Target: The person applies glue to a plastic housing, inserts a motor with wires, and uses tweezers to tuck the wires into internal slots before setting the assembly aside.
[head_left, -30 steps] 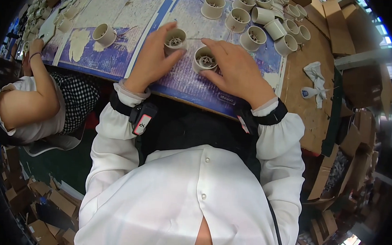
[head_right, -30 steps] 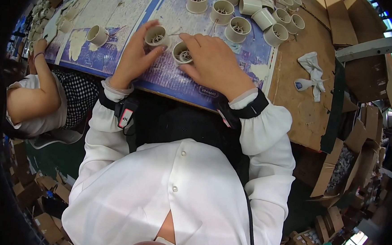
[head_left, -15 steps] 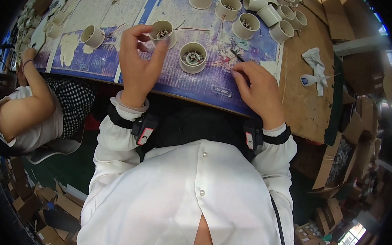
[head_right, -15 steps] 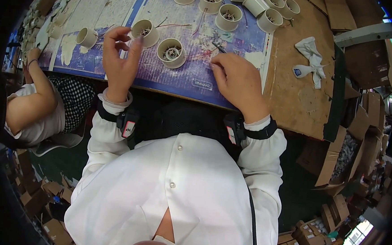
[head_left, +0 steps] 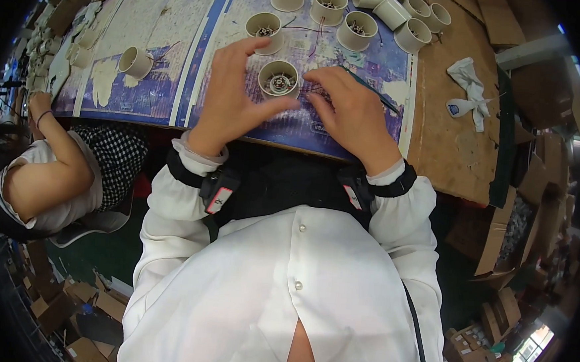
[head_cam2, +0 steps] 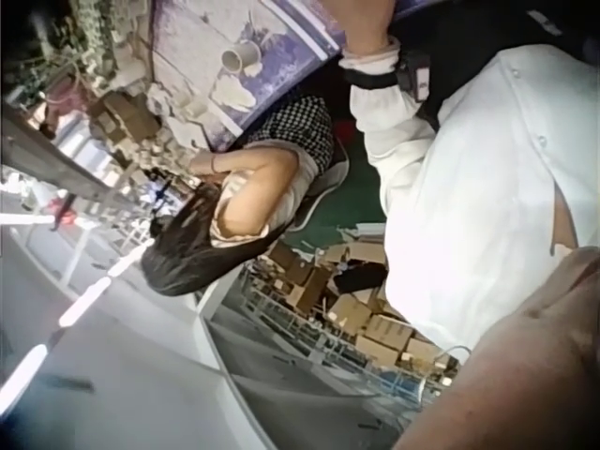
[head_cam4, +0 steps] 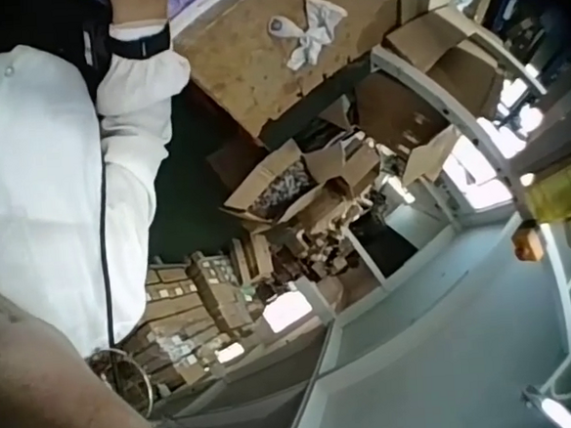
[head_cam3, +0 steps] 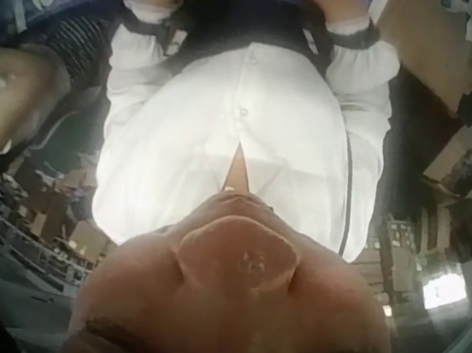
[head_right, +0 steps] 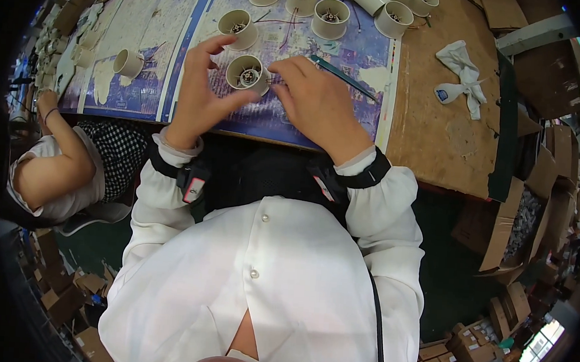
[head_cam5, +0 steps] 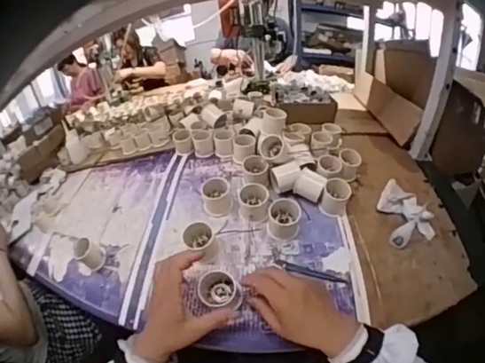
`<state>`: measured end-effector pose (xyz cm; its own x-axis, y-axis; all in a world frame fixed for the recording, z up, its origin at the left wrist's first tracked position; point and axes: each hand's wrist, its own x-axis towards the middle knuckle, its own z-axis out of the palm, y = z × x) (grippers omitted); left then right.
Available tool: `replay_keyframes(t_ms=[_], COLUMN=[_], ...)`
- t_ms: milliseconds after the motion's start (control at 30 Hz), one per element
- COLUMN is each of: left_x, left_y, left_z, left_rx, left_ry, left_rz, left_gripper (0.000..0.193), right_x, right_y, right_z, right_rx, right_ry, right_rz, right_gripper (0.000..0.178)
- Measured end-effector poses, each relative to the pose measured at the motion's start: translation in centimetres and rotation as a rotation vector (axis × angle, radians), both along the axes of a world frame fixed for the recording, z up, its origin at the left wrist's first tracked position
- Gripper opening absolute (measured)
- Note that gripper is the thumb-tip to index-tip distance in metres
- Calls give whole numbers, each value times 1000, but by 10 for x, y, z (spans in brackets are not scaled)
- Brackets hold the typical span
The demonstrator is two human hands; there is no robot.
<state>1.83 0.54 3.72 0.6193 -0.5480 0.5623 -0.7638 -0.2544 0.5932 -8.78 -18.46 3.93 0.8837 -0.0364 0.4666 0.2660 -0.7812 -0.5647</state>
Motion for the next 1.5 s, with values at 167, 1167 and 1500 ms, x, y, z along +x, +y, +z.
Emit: replay_keyframes(t_ms=[167, 1167, 1500], left_x=[-7, -8, -9], left_y=[-9, 1, 2], left_z=[-16, -22, -21], left_rx=[97, -28, -10], left_ry=[8, 87, 170], left_rz=[-21, -132, -106], left_gripper=[76, 63, 65], right_x=[5, -4, -2], right_y=[2, 11, 18], right_z=[-6, 1, -5], right_rx=[-49, 75, -152], right_ry=[34, 232, -24], right_rz=[-10, 23, -19], right_gripper=[17, 23, 23])
